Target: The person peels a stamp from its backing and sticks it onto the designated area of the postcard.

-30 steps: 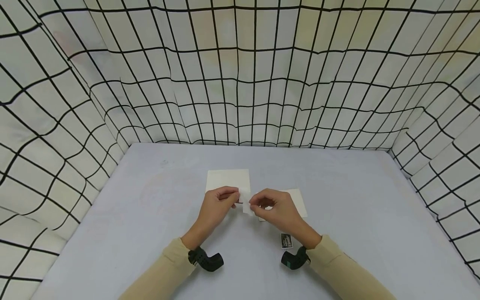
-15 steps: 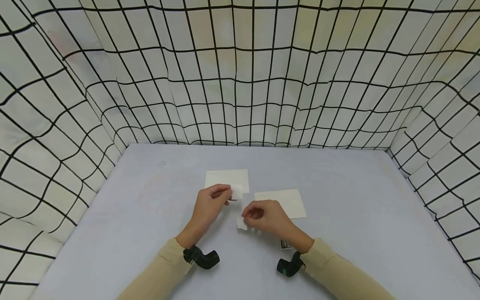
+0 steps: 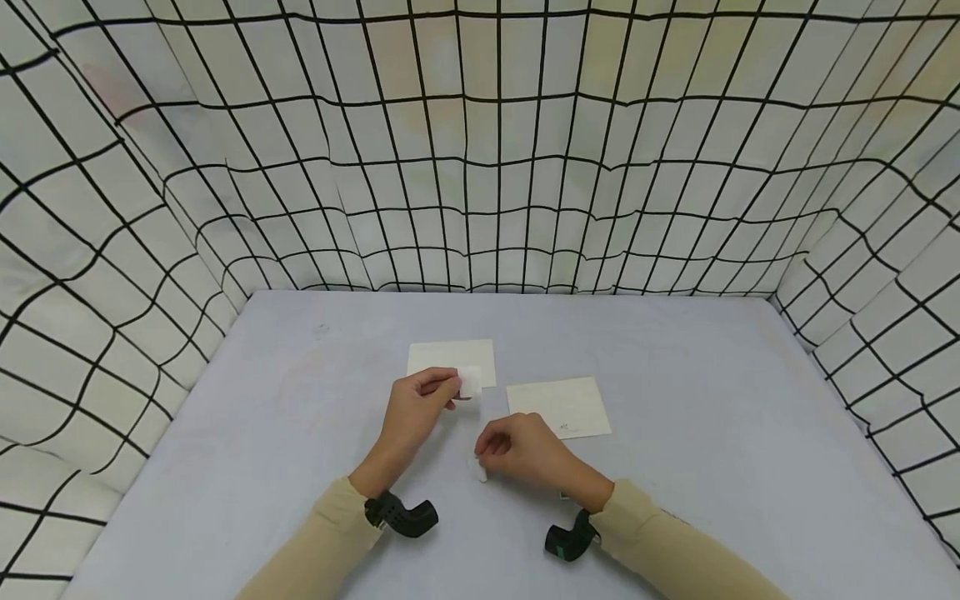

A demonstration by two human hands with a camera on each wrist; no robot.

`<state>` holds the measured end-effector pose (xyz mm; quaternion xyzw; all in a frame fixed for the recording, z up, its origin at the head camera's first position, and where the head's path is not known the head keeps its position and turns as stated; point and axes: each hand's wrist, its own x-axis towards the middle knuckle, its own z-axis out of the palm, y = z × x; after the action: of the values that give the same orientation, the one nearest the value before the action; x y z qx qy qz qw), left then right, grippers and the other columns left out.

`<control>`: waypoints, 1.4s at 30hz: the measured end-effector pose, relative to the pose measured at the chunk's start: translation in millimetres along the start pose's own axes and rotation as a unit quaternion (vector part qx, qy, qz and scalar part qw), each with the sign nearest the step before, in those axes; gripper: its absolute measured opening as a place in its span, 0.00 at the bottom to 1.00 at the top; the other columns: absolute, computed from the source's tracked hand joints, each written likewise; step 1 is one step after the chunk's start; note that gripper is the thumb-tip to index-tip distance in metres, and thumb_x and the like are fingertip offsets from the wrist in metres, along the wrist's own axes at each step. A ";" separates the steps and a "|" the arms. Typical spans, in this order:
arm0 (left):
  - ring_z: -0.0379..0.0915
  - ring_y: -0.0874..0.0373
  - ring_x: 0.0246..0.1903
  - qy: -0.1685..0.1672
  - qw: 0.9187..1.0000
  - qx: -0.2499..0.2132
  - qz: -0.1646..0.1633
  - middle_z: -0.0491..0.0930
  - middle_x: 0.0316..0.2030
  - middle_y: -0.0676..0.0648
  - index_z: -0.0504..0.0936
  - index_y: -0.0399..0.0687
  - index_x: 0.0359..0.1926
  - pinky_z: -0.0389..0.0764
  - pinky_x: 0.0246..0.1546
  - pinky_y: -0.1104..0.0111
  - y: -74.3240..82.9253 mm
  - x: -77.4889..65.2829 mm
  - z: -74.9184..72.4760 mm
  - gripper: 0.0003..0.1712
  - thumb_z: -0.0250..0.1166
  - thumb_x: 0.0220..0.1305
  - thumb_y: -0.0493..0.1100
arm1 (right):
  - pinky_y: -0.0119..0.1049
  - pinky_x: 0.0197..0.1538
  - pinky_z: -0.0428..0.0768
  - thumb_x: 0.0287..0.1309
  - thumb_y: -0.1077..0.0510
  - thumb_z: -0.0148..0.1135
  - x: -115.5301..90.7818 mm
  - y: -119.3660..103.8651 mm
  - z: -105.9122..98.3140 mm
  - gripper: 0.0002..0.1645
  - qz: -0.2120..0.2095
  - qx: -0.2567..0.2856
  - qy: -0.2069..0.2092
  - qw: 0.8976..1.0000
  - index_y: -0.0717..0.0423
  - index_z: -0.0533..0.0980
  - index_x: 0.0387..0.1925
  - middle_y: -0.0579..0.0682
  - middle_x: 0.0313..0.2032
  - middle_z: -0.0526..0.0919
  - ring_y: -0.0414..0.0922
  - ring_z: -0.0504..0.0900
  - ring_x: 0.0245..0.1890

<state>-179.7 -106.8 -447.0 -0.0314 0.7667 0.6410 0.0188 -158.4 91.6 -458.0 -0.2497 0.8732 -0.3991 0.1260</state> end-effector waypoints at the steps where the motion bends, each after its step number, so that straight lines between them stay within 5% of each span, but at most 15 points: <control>1: 0.85 0.53 0.36 0.003 1.000 -0.001 0.000 0.91 0.40 0.41 0.87 0.39 0.51 0.82 0.37 0.70 0.7 -0.2 -0.7 0.13 0.66 0.71 0.42 | 0.24 0.34 0.79 0.54 0.66 0.71 0.7 -0.7 0.0 0.06 -0.002 -0.003 -0.001 1.000 0.51 0.87 0.31 0.44 0.28 0.88 0.32 0.79 0.28; 21: 0.86 0.47 0.38 0.009 1.000 -0.009 -0.012 0.91 0.39 0.42 0.88 0.40 0.50 0.83 0.38 0.68 -0.3 -5.0 -2.1 0.12 0.67 0.70 0.41 | 0.24 0.31 0.77 0.59 0.61 0.69 -1.8 -4.5 -11.7 0.06 0.002 -0.025 0.013 1.000 0.52 0.90 0.31 0.43 0.26 0.91 0.29 0.79 0.26; 30: 0.81 0.61 0.30 -0.005 1.000 -0.002 -0.001 0.92 0.36 0.42 0.88 0.40 0.49 0.80 0.35 0.69 1.5 -9.0 0.5 0.12 0.67 0.70 0.41 | 0.27 0.39 0.84 0.58 0.64 0.73 -3.3 -7.5 -26.7 0.07 -0.105 -0.023 0.116 0.987 0.53 0.88 0.39 0.43 0.35 0.92 0.33 0.85 0.33; 42: 0.82 0.57 0.32 -0.031 1.000 0.000 0.001 0.91 0.40 0.36 0.87 0.35 0.52 0.84 0.40 0.66 4.6 -12.6 3.2 0.16 0.67 0.70 0.41 | 0.29 0.40 0.86 0.55 0.68 0.74 -1.1 -10.2 -42.8 0.15 -0.223 -0.069 0.197 0.952 0.51 0.87 0.44 0.47 0.40 0.91 0.41 0.87 0.35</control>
<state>-167.5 -102.6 -442.2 -0.0105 0.7655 0.6420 0.0422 -172.0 113.6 -422.4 -0.3629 0.8282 -0.3967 -0.1584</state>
